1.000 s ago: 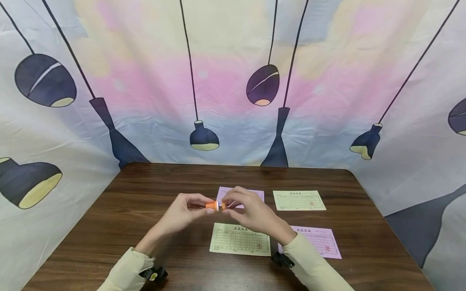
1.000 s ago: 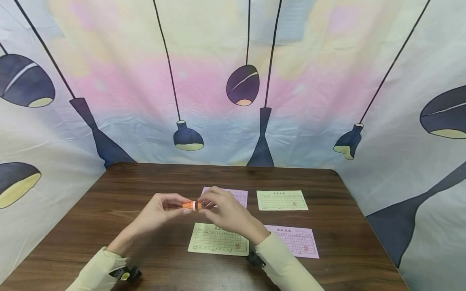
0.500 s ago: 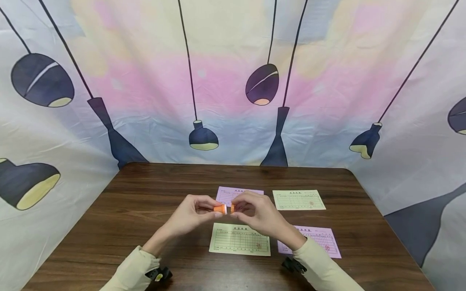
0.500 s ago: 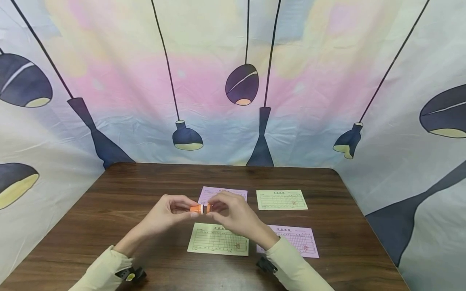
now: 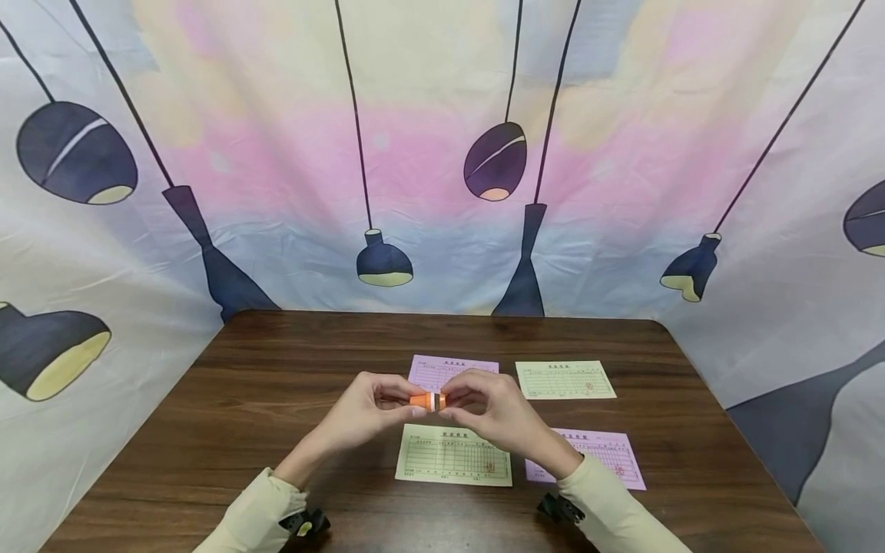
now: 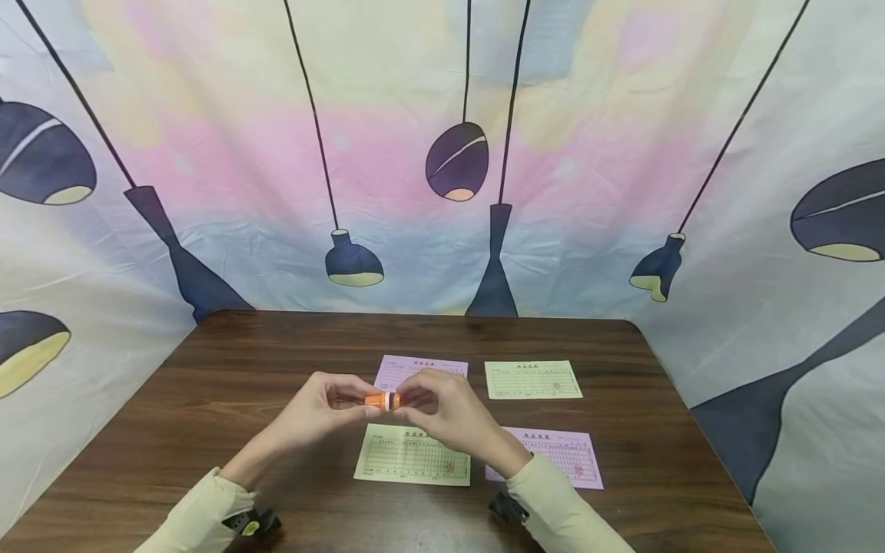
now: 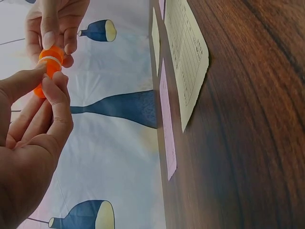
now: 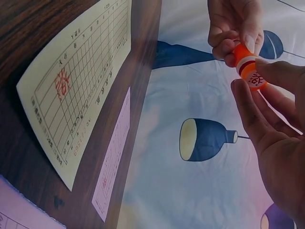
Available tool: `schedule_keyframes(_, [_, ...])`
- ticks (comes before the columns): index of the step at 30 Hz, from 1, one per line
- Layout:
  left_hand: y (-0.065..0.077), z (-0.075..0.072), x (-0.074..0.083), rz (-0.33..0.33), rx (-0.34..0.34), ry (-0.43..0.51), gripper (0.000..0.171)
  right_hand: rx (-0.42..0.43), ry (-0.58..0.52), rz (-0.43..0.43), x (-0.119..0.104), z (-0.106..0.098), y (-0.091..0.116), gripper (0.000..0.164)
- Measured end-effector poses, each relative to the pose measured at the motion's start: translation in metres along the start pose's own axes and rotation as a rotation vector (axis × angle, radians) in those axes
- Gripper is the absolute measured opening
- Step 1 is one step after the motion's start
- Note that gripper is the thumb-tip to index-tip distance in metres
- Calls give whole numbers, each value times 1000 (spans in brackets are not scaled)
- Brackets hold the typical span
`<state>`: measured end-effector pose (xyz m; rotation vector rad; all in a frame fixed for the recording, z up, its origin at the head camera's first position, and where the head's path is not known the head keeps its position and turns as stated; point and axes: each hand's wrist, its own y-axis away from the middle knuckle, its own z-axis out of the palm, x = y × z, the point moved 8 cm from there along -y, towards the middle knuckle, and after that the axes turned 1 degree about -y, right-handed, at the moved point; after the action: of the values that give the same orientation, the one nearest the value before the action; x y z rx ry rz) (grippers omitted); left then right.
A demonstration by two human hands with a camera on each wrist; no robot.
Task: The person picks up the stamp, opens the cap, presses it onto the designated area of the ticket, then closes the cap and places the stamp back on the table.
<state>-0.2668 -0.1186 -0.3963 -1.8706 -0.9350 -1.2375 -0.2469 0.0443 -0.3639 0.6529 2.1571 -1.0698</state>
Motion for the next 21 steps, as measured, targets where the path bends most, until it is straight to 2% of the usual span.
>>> schedule_keyframes(9, [0, 3, 3, 11, -6, 7, 26, -9, 10, -29, 0, 3, -2, 19])
schedule_keyframes(21, [4, 0, 3, 20, 0, -3, 23, -24, 34, -6, -1, 11, -5, 19])
